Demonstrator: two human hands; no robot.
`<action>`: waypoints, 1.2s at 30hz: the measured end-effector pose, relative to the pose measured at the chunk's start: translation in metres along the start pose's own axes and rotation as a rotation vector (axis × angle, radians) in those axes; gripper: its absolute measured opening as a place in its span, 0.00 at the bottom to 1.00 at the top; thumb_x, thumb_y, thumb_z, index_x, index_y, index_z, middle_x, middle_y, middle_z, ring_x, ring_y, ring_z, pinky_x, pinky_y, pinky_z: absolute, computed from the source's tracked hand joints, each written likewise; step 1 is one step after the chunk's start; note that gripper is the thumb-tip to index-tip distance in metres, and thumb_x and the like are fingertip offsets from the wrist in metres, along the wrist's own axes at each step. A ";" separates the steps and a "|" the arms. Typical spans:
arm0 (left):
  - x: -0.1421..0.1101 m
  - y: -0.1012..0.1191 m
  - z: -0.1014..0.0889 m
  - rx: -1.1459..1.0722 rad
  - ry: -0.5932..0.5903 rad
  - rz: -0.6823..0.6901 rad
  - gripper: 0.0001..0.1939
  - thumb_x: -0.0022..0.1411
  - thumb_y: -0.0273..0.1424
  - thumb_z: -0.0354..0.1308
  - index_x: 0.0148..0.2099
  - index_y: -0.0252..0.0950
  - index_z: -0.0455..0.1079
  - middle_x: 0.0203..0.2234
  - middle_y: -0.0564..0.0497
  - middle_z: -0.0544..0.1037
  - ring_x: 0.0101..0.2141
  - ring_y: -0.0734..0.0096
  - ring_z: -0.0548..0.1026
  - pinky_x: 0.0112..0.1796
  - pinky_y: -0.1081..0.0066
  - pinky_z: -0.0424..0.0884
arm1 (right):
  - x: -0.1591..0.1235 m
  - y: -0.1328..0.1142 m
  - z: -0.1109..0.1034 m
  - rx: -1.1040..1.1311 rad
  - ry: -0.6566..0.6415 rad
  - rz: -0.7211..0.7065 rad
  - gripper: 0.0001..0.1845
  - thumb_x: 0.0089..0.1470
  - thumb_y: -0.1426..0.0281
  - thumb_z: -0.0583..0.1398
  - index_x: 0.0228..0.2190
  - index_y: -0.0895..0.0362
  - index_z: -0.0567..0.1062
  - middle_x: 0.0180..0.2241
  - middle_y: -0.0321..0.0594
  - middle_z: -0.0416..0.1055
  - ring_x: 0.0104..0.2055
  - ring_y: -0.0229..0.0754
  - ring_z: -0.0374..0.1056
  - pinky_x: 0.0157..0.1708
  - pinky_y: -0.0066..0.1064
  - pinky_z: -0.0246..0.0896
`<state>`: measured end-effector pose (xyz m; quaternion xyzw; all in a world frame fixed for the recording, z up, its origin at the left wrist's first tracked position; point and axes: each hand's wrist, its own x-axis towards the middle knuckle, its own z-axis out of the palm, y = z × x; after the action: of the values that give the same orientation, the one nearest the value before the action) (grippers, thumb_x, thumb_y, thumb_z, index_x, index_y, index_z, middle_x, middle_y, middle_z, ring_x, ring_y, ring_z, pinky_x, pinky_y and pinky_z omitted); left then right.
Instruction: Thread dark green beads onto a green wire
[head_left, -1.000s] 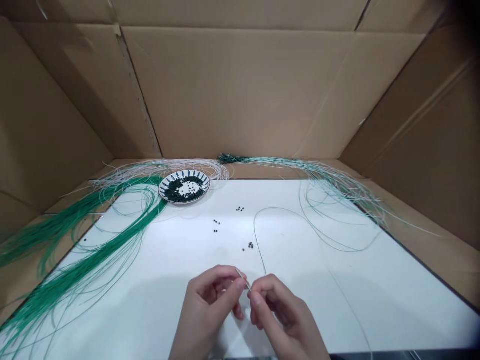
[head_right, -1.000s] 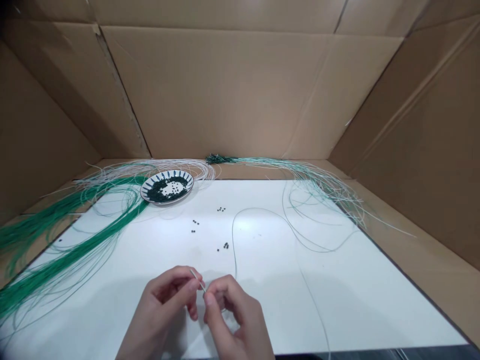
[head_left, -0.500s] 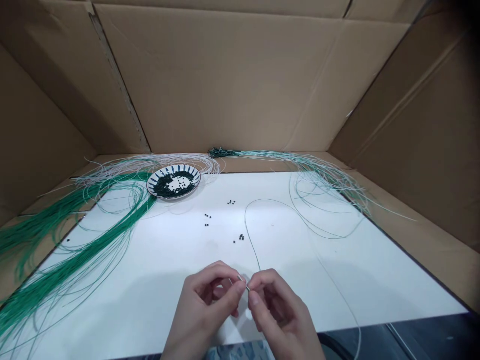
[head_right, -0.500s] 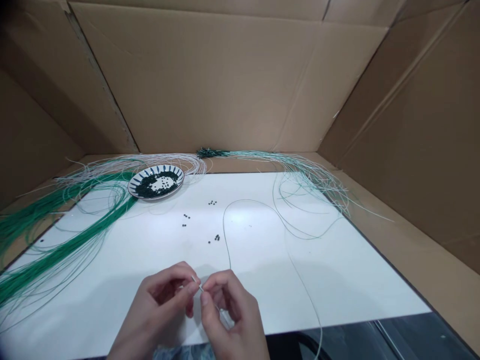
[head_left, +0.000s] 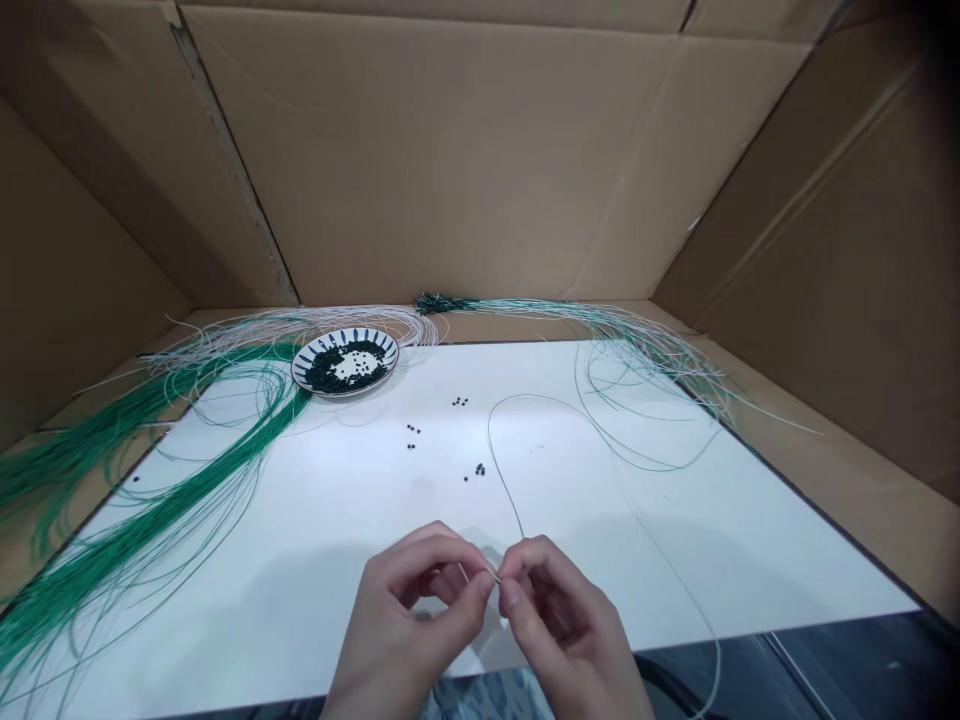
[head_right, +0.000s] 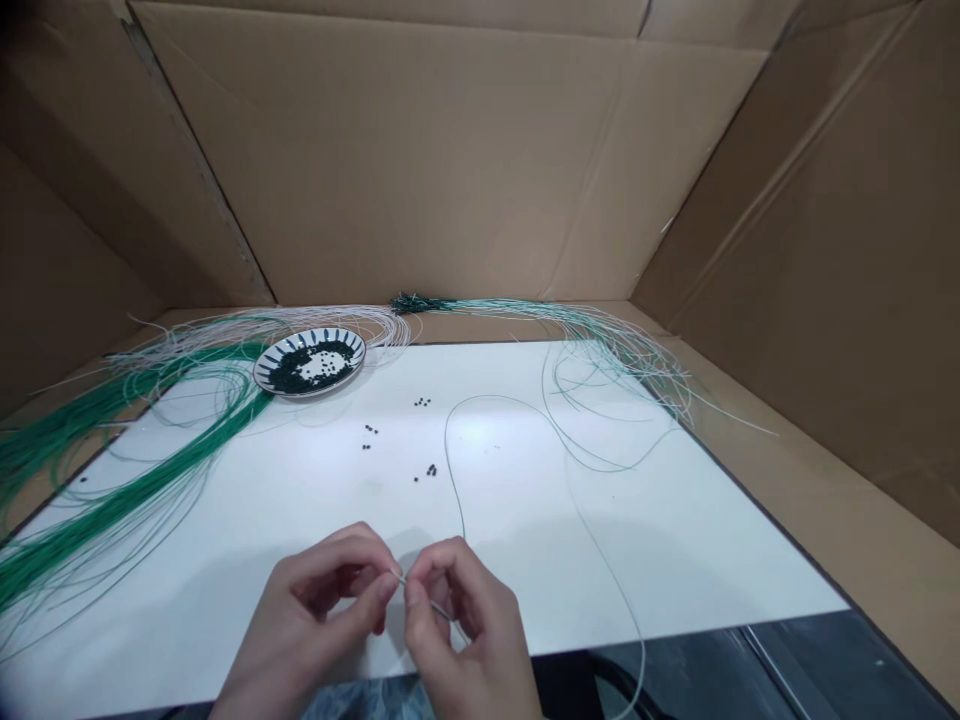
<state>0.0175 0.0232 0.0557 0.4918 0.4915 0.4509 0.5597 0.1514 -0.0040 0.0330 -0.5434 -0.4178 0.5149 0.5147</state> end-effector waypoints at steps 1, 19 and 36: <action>-0.001 0.001 0.001 0.020 0.000 0.011 0.07 0.52 0.31 0.67 0.24 0.37 0.77 0.22 0.54 0.71 0.24 0.73 0.67 0.27 0.75 0.64 | 0.000 0.001 -0.001 -0.002 -0.011 0.004 0.12 0.55 0.61 0.64 0.26 0.55 0.73 0.22 0.31 0.61 0.26 0.37 0.55 0.27 0.27 0.51; 0.052 -0.018 -0.006 1.086 -0.050 0.270 0.13 0.67 0.25 0.52 0.47 0.32 0.77 0.43 0.38 0.78 0.46 0.48 0.74 0.47 0.53 0.70 | 0.024 0.022 -0.070 -0.336 -0.075 -0.095 0.18 0.68 0.54 0.52 0.31 0.53 0.68 0.28 0.33 0.64 0.27 0.39 0.59 0.28 0.28 0.56; 0.080 -0.016 0.020 1.051 0.016 0.323 0.11 0.61 0.24 0.58 0.36 0.37 0.82 0.31 0.45 0.84 0.34 0.58 0.79 0.37 0.66 0.69 | 0.021 0.030 -0.077 -0.212 -0.098 -0.168 0.18 0.66 0.54 0.54 0.30 0.53 0.69 0.26 0.33 0.64 0.27 0.39 0.59 0.28 0.29 0.55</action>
<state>0.0461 0.0990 0.0323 0.7709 0.5730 0.2287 0.1586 0.2278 0.0035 -0.0043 -0.5319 -0.5387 0.4489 0.4748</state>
